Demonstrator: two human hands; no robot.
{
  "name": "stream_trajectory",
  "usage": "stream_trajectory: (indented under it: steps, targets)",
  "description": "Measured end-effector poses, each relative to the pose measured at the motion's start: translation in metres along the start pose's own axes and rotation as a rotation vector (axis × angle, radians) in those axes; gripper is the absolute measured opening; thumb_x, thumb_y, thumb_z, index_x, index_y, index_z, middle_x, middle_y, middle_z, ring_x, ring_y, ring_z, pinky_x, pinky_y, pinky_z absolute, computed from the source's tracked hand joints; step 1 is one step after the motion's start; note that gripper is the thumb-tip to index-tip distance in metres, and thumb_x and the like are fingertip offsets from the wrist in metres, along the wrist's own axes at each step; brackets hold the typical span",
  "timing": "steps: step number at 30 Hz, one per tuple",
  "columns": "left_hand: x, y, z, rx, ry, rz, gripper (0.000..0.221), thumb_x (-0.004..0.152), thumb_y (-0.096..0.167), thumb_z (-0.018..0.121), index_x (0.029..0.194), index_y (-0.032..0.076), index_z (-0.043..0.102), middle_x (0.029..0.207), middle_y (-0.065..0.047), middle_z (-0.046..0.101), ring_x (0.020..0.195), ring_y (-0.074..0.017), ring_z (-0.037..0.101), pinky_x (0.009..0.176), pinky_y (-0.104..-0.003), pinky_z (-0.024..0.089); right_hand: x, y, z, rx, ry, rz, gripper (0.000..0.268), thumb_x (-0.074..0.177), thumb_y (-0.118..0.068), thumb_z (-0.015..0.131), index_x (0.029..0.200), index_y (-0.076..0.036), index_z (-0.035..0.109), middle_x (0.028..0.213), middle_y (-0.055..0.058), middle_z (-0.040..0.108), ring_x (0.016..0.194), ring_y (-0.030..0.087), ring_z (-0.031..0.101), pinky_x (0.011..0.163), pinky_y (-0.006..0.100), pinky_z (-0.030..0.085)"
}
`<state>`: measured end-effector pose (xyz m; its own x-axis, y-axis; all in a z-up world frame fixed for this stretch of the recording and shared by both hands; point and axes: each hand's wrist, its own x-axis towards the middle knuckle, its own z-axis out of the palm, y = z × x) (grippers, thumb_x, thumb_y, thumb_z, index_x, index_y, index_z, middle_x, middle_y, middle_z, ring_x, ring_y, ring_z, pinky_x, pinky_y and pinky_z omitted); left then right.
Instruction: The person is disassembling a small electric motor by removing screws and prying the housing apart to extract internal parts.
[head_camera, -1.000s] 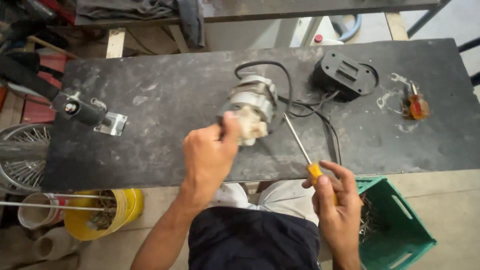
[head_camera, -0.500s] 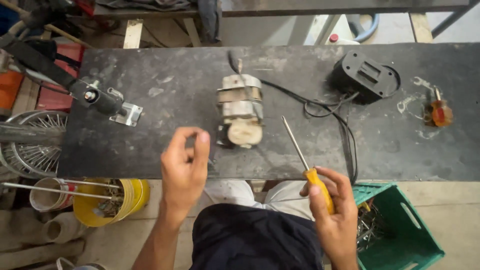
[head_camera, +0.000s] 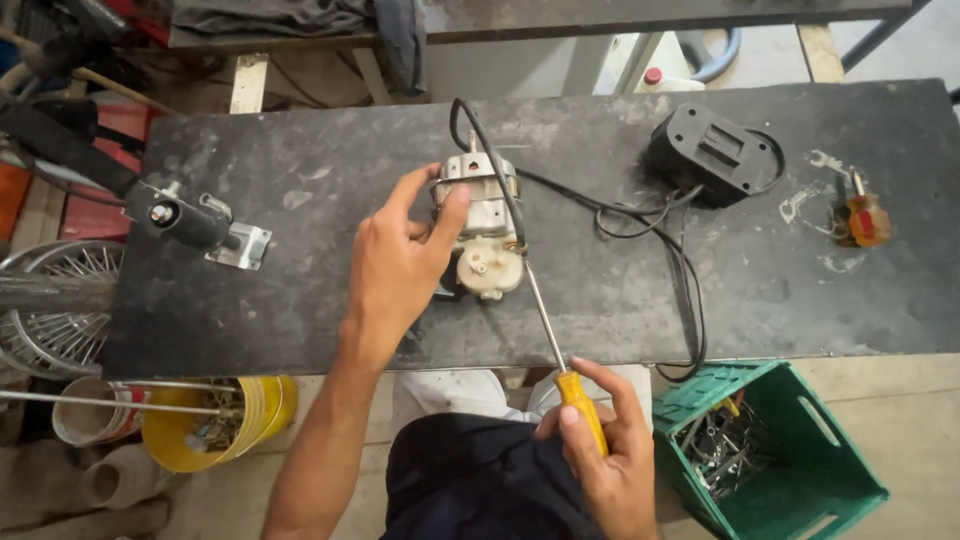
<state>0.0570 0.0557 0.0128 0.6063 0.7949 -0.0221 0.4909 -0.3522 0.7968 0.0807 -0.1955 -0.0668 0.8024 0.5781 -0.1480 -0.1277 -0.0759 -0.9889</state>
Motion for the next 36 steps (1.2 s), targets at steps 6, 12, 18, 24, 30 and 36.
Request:
stream_trajectory:
  steps: [6,12,18,24,30,36]
  targets:
    - [-0.002,-0.014,0.004,-0.046,0.092,0.133,0.038,0.094,0.043,0.064,0.117,0.014,0.064,0.045,0.006,0.031,0.042,-0.0066,0.025,0.045,-0.029,0.026,0.006,-0.003,-0.001,0.000,-0.080,0.033,0.043,0.094,-0.024,0.063,0.134,-0.009,0.060,0.065,0.013,0.073,0.042,0.009,0.037,0.039,0.022,0.031]
    - [-0.004,-0.019,0.006,-0.034,0.099,0.134,0.038,0.092,0.043,0.068,0.111,0.012,0.057,0.043,0.006,0.037,0.039,-0.0069,0.029,0.044,-0.029,0.029,0.009,-0.003,-0.004,-0.008,-0.049,0.024,0.040,0.095,-0.022,0.059,0.133,-0.008,0.061,0.061,0.015,0.071,0.039,0.009,0.036,0.038,0.022,0.032]
    - [-0.003,-0.021,0.006,-0.039,0.086,0.095,0.040,0.091,0.046,0.067,0.112,0.013,0.057,0.044,0.006,0.043,0.040,-0.0065,0.031,0.043,-0.028,0.029,0.008,0.013,-0.010,0.016,-0.029,-0.014,0.042,0.095,-0.019,0.060,0.135,-0.006,0.059,0.060,0.015,0.069,0.039,0.009,0.036,0.037,0.021,0.031]
    - [-0.003,-0.020,0.007,-0.025,0.093,0.071,0.041,0.092,0.049,0.064,0.113,0.014,0.057,0.044,0.006,0.040,0.040,-0.0079,0.030,0.045,-0.029,0.029,0.013,0.011,-0.009,0.010,-0.066,-0.036,0.042,0.096,-0.020,0.061,0.136,-0.007,0.058,0.062,0.012,0.068,0.042,0.008,0.037,0.040,0.022,0.032]
    - [-0.004,-0.019,0.005,-0.014,0.087,0.066,0.042,0.092,0.051,0.063,0.112,0.014,0.058,0.045,0.006,0.031,0.042,-0.0088,0.025,0.046,-0.030,0.028,0.016,0.011,-0.007,0.029,-0.073,-0.023,0.043,0.096,-0.017,0.059,0.137,-0.006,0.057,0.063,0.017,0.068,0.038,0.007,0.033,0.038,0.021,0.029]
    - [-0.004,-0.020,0.005,-0.022,0.093,0.095,0.041,0.092,0.049,0.064,0.113,0.014,0.058,0.045,0.005,0.033,0.041,-0.0080,0.026,0.044,-0.030,0.026,0.022,-0.003,-0.018,0.586,-0.212,0.440,0.039,0.098,-0.028,0.053,0.130,-0.005,0.058,0.056,0.017,0.045,0.030,0.003,0.013,0.026,0.019,0.010]
